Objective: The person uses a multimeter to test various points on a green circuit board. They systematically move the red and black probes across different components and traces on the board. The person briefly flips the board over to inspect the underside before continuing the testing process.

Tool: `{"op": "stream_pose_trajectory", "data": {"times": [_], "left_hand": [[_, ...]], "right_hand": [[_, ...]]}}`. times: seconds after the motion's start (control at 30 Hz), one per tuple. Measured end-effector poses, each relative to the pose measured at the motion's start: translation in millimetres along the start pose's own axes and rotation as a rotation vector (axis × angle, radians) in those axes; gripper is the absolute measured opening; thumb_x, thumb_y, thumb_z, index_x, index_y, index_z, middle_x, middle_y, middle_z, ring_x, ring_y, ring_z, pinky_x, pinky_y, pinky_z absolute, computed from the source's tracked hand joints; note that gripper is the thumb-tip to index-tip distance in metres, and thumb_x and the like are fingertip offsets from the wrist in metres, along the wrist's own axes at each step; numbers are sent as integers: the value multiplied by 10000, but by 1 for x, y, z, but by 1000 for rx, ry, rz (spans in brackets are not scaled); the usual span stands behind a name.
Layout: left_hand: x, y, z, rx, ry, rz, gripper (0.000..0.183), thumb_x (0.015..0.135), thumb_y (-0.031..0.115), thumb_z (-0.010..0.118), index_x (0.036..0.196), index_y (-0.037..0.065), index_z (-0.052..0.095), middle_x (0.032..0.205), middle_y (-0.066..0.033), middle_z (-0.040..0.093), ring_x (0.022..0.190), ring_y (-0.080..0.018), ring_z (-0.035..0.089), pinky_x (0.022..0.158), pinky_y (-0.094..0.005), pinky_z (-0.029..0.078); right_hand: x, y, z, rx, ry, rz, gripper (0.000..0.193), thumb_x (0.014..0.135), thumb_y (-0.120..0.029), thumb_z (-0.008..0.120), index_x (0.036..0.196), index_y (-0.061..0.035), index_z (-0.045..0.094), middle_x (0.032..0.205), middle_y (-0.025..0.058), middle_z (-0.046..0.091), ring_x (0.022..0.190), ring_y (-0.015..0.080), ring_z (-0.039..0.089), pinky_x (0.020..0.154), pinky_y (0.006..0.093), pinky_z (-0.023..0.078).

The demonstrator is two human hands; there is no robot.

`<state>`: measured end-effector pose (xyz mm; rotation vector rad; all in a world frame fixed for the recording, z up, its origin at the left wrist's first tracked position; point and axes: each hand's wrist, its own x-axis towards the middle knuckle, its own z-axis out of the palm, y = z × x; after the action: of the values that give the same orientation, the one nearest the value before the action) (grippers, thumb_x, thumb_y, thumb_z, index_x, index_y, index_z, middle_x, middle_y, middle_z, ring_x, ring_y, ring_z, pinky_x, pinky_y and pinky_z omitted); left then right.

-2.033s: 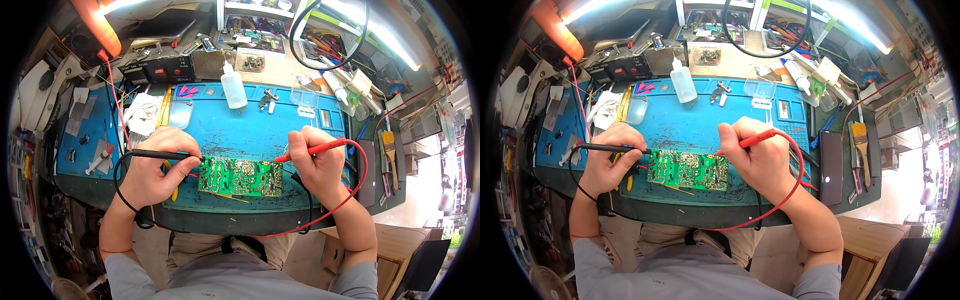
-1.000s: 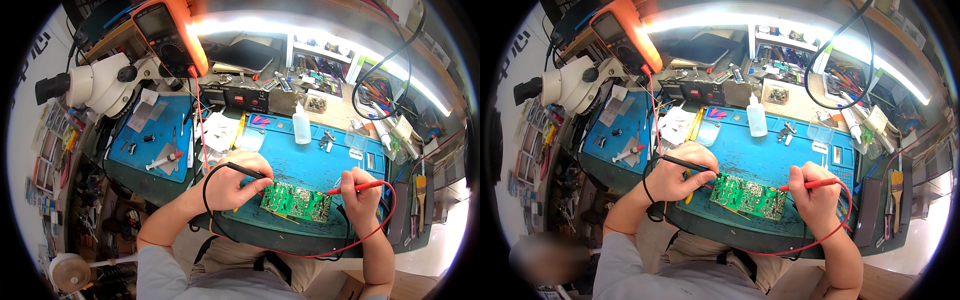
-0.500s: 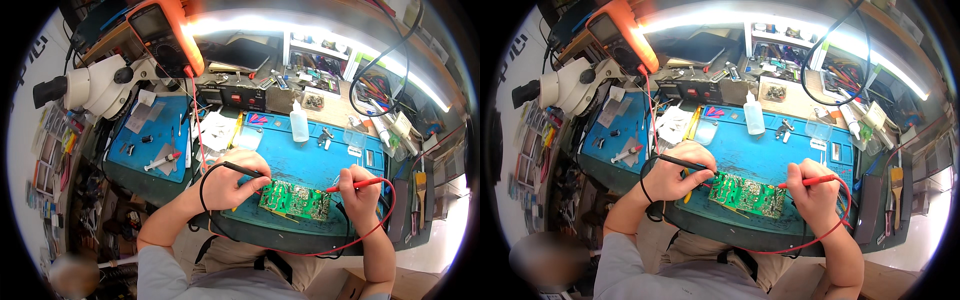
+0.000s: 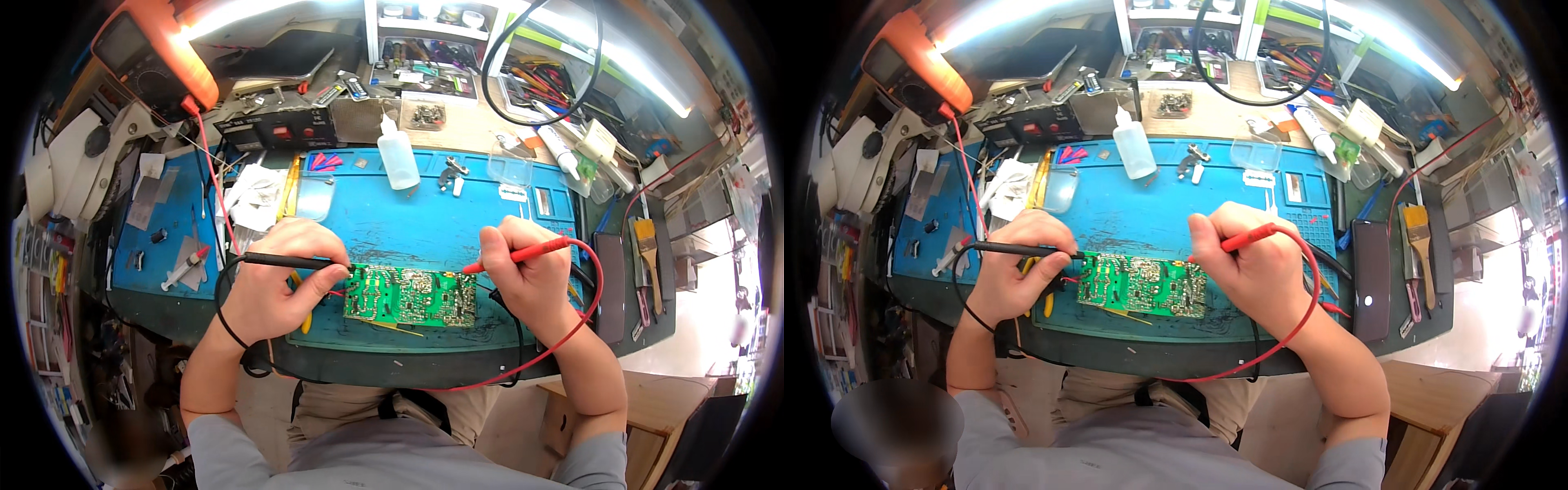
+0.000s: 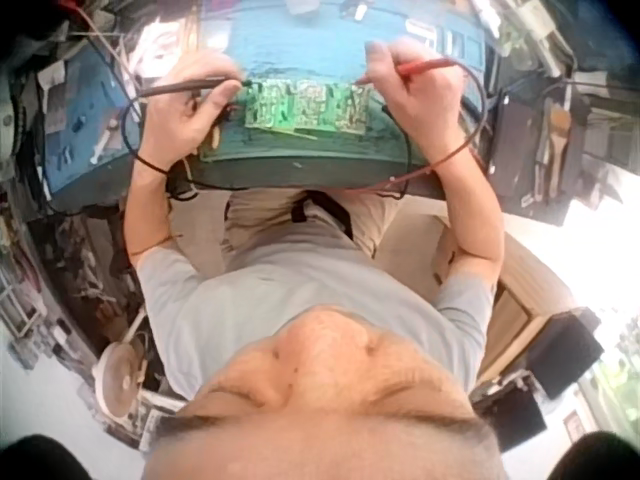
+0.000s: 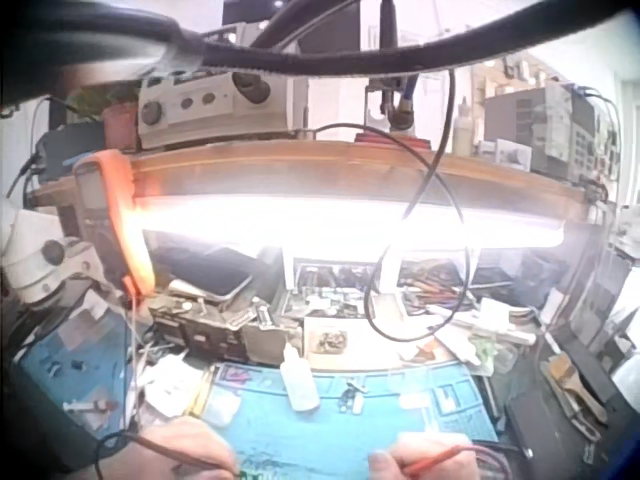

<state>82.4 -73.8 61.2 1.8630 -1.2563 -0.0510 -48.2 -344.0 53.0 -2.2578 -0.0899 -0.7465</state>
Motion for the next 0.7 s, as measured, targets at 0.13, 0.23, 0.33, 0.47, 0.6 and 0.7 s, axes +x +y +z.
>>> {"op": "stream_pose_trajectory", "data": {"times": [0.13,0.23,0.33,0.47,0.6,0.7], "left_hand": [[0,1,0,14,-4,-3,103,894,117,731,891,41,661,862,-80,680,843,-285,650,857,-397,489],[0,1,-1,10,-7,-11,102,895,114,728,894,36,661,877,-86,685,857,-283,655,866,-398,491],[-1,0,-1,5,-7,-17,105,894,116,729,896,36,661,880,-87,686,859,-282,656,868,-399,491],[-1,-2,-2,15,-21,-3,124,928,148,708,899,33,672,890,-83,700,873,-244,652,867,-377,487],[-1,-1,-1,20,-15,-16,117,914,143,717,896,39,667,884,-86,692,865,-269,655,875,-390,488],[-1,-1,-1,23,-14,-16,120,909,147,722,893,42,665,882,-87,689,863,-280,657,875,-395,489]], "right_hand": [[0,0,0,-1,3,-12,308,921,-91,714,663,-43,555,601,66,553,512,234,550,486,349,420],[0,1,-1,-59,1,-51,310,919,-96,721,664,-49,551,604,61,551,514,232,551,486,349,422],[0,1,-1,-26,18,-44,315,915,-100,728,664,-53,544,607,60,548,514,231,548,485,349,421],[0,1,0,-42,25,-50,319,914,-102,731,664,-52,539,601,62,544,507,233,541,480,349,417],[1,1,1,-40,23,-58,329,913,-103,731,654,-52,534,596,67,539,500,238,535,476,351,415],[0,1,1,-39,27,-63,337,912,-106,732,647,-53,531,596,71,537,501,245,534,478,355,416]]}}
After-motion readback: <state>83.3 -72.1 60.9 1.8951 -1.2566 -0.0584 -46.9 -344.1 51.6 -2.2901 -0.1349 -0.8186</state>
